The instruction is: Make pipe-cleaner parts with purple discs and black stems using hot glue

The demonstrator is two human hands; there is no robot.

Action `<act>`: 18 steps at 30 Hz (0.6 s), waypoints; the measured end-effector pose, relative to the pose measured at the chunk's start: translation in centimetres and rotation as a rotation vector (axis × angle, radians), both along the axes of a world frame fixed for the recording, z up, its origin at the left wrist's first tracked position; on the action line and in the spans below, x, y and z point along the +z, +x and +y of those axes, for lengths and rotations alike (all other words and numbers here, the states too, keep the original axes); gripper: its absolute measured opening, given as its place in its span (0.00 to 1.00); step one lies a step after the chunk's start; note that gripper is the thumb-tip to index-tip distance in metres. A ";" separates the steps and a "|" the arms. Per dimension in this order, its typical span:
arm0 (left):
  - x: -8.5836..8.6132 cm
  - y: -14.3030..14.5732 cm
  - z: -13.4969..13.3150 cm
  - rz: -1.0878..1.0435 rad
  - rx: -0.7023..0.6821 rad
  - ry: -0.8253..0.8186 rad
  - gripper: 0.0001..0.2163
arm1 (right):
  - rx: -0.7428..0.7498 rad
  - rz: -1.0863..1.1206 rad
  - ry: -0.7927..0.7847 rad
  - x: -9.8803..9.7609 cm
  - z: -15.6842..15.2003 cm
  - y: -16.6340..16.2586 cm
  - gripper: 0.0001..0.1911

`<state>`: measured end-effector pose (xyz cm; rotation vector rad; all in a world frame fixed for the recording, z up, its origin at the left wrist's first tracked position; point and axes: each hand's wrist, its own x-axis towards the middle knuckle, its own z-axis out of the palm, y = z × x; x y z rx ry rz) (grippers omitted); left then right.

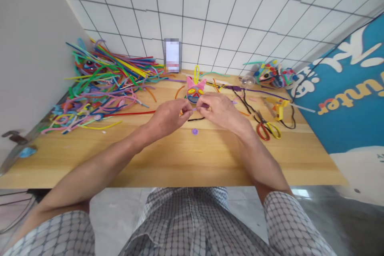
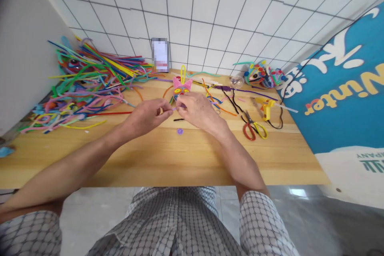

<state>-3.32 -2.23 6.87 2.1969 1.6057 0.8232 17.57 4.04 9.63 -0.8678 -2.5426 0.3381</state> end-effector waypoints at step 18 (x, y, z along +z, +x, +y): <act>1.0 1.5 2.8 -0.191 -0.144 -0.005 0.05 | -0.013 0.134 -0.054 0.2 1.1 1.4 0.07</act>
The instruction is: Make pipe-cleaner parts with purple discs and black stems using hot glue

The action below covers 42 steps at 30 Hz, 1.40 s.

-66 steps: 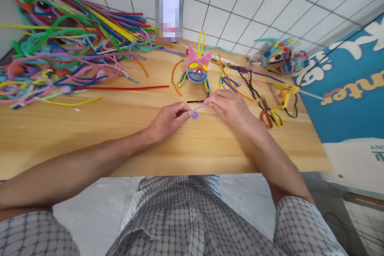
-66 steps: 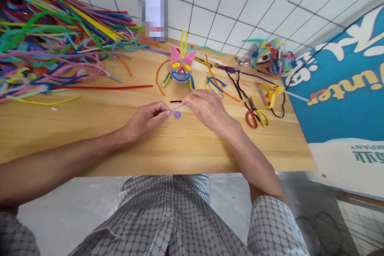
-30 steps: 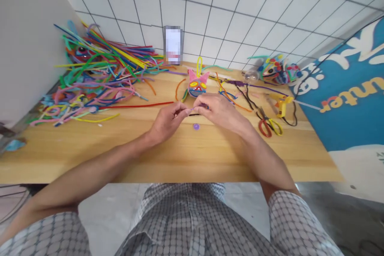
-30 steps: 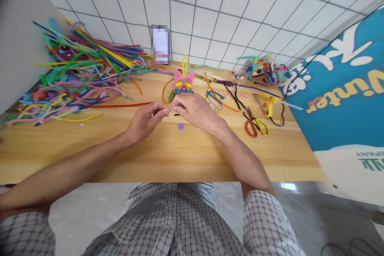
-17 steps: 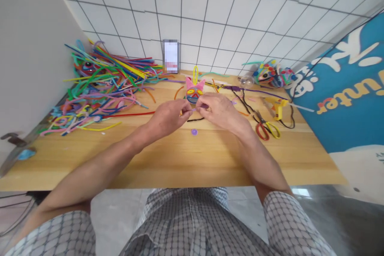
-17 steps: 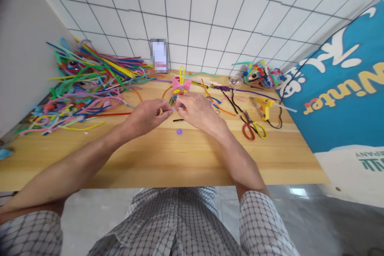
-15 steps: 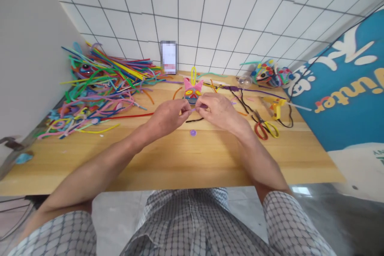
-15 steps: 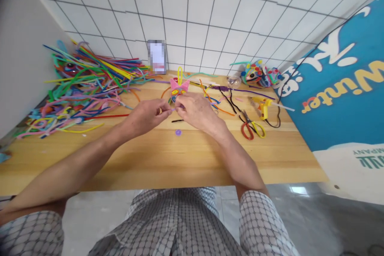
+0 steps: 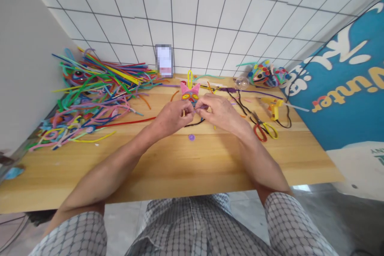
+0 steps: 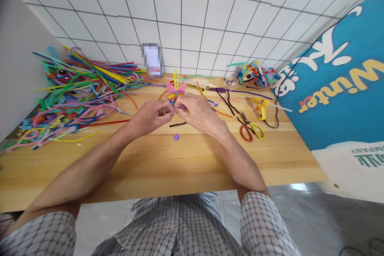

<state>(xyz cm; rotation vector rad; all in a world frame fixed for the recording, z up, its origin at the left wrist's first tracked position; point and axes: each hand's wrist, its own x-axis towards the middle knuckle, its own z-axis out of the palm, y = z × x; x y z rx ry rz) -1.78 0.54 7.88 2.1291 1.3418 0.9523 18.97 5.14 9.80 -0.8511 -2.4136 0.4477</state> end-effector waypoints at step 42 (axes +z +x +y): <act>-0.5 -3.4 1.4 0.025 -0.147 0.012 0.05 | -0.071 0.098 -0.261 -1.2 -0.6 -1.2 0.04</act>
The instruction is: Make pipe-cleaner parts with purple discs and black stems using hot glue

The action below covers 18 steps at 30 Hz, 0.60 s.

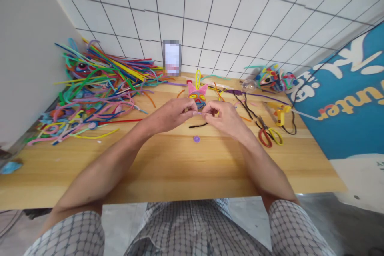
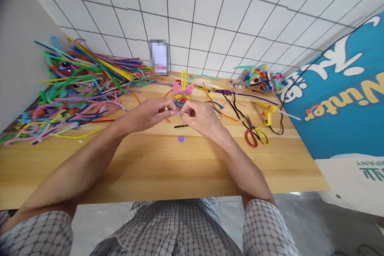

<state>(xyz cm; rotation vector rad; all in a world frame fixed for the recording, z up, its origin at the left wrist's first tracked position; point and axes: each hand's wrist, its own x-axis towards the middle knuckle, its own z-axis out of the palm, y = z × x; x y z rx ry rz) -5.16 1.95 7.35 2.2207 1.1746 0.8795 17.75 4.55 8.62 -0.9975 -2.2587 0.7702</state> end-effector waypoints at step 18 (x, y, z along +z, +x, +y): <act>-2.8 4.5 -0.7 -0.764 0.208 -0.276 0.11 | -0.063 0.391 -0.372 -0.7 -0.3 -1.4 0.17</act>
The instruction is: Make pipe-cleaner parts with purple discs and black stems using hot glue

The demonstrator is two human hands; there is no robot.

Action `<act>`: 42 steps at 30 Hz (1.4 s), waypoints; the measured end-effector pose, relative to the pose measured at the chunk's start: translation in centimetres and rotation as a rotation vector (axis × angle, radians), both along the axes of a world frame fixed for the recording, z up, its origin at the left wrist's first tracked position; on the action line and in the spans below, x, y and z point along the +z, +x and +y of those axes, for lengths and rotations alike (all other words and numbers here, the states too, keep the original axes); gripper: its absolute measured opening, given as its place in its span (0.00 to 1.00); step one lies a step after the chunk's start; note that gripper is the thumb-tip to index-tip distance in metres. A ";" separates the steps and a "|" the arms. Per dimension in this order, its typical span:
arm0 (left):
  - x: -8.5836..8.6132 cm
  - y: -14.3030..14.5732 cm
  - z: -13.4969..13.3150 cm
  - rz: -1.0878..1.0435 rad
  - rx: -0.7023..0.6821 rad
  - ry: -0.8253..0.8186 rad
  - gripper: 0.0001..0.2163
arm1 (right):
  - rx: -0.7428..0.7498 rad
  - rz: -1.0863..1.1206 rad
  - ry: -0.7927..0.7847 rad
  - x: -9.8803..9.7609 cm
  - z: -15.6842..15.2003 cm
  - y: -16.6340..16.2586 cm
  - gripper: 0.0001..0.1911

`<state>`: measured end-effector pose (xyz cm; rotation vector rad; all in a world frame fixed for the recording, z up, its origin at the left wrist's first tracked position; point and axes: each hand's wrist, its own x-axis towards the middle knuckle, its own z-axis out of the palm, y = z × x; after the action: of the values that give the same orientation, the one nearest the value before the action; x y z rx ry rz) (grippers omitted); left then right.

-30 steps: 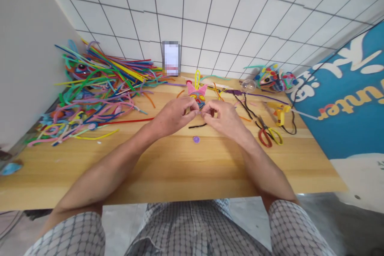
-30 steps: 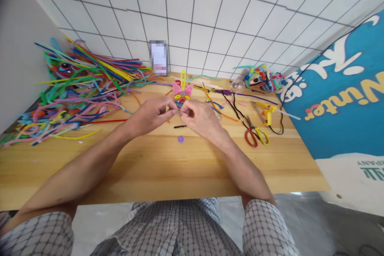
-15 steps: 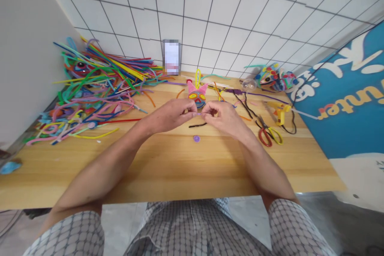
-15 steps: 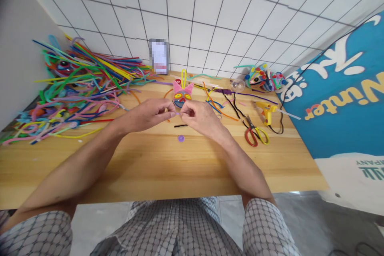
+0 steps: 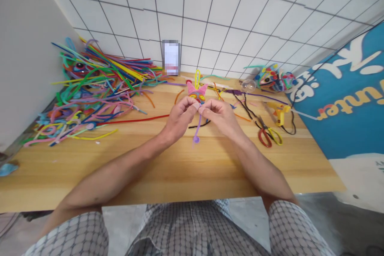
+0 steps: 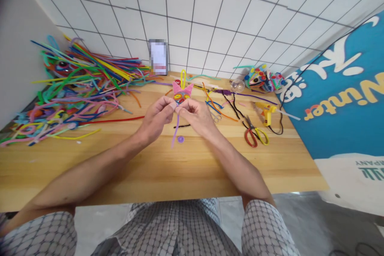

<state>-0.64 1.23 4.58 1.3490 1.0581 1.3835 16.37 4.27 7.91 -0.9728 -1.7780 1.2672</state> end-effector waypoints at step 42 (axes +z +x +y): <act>2.3 -4.4 1.5 0.011 -0.439 -0.165 0.11 | 0.337 0.101 -0.274 -0.8 1.4 0.5 0.17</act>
<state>-5.04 2.74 6.88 1.3670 0.8011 0.9452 16.86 5.68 7.12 -0.7562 -1.7690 1.7762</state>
